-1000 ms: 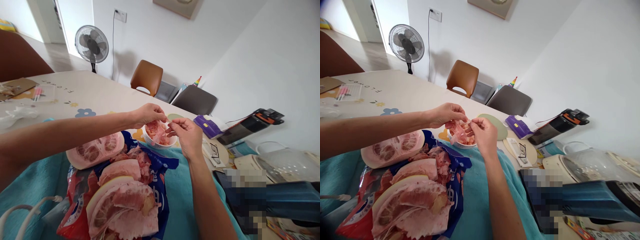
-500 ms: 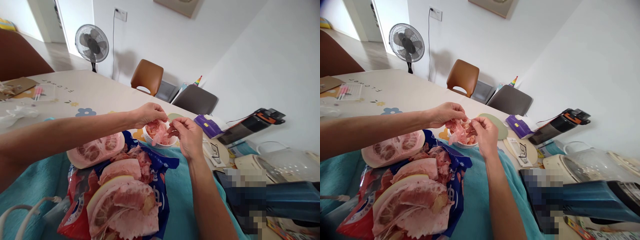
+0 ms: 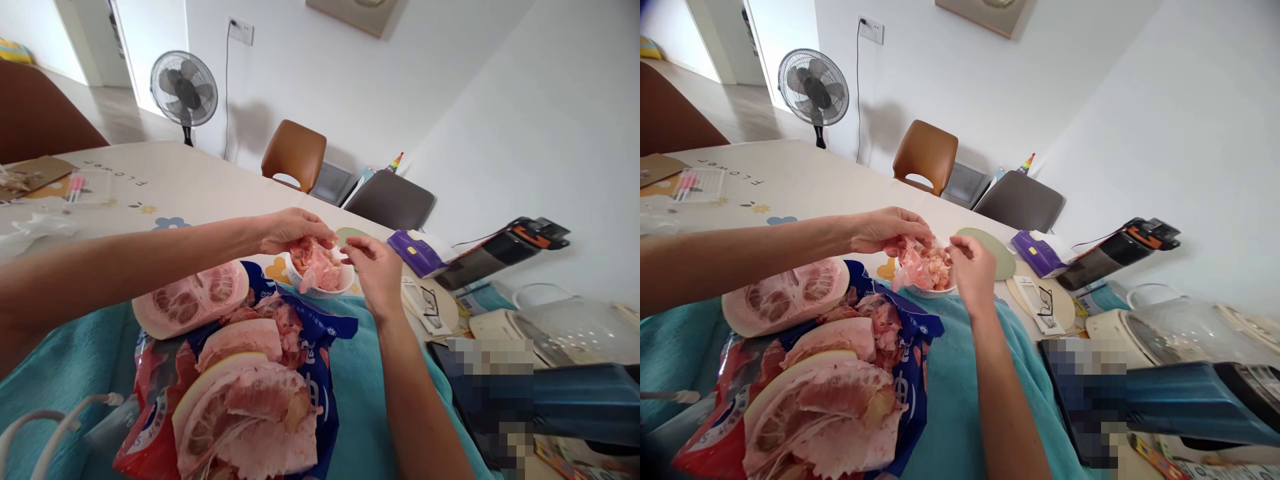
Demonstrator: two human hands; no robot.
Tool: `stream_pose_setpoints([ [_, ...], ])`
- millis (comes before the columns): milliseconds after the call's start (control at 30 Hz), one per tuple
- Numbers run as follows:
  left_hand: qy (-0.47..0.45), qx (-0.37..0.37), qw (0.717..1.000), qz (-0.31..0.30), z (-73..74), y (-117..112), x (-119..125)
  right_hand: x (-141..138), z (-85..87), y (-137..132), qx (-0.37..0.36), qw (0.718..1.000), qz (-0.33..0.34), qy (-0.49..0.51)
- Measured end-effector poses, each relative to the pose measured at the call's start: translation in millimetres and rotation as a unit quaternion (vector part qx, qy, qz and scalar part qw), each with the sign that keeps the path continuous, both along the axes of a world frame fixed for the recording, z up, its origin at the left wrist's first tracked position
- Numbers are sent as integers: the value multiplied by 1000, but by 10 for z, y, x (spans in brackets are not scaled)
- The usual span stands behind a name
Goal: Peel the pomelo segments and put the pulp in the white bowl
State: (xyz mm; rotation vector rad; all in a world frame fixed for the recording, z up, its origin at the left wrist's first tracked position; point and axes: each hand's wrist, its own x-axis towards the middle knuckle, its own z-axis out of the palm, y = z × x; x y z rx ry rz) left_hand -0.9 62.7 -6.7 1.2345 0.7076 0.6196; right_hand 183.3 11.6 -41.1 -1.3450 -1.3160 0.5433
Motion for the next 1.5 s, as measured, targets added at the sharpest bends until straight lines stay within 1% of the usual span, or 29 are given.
stream_pose_setpoints([
  [67,1,3,1000,3,-20,-2,11,18,-13,9,-21,997,5,-69],
  [133,6,1,1000,8,-44,1,23,24,-9,7,-23,995,7,-102],
  [300,18,-4,1000,22,-90,19,38,-11,24,-27,7,999,8,-51],
  [433,34,11,998,46,-84,6,48,-64,47,-73,1,998,59,-33],
  [500,48,25,997,54,-61,-22,60,-84,53,-92,-9,996,72,-43],
  [633,85,65,992,62,-4,-103,95,-107,74,-121,-16,992,47,-117],
  [733,116,109,984,75,17,-141,109,-121,105,-140,-2,982,32,-186],
  [800,117,128,982,73,20,-146,103,-125,126,-152,9,976,27,-218],
  [833,110,132,983,67,21,-145,96,-125,135,-156,11,975,26,-218],
  [933,75,123,989,39,30,-136,73,-117,155,-159,-1,986,37,-160],
  [1033,44,108,993,23,39,-131,59,-115,165,-149,-16,997,59,-56],
  [1100,27,102,994,16,31,-128,55,-124,173,-143,-31,996,74,27],
  [1200,-1,98,995,0,-2,-112,44,-142,195,-144,-61,983,108,134],
  [1267,-14,98,995,-16,-25,-92,33,-145,215,-150,-82,971,130,182],
  [1367,-12,97,995,-32,-33,-61,18,-137,239,-160,-114,953,152,235],
  [1500,2,99,995,-33,2,-47,15,-128,242,-163,-136,934,177,279],
])
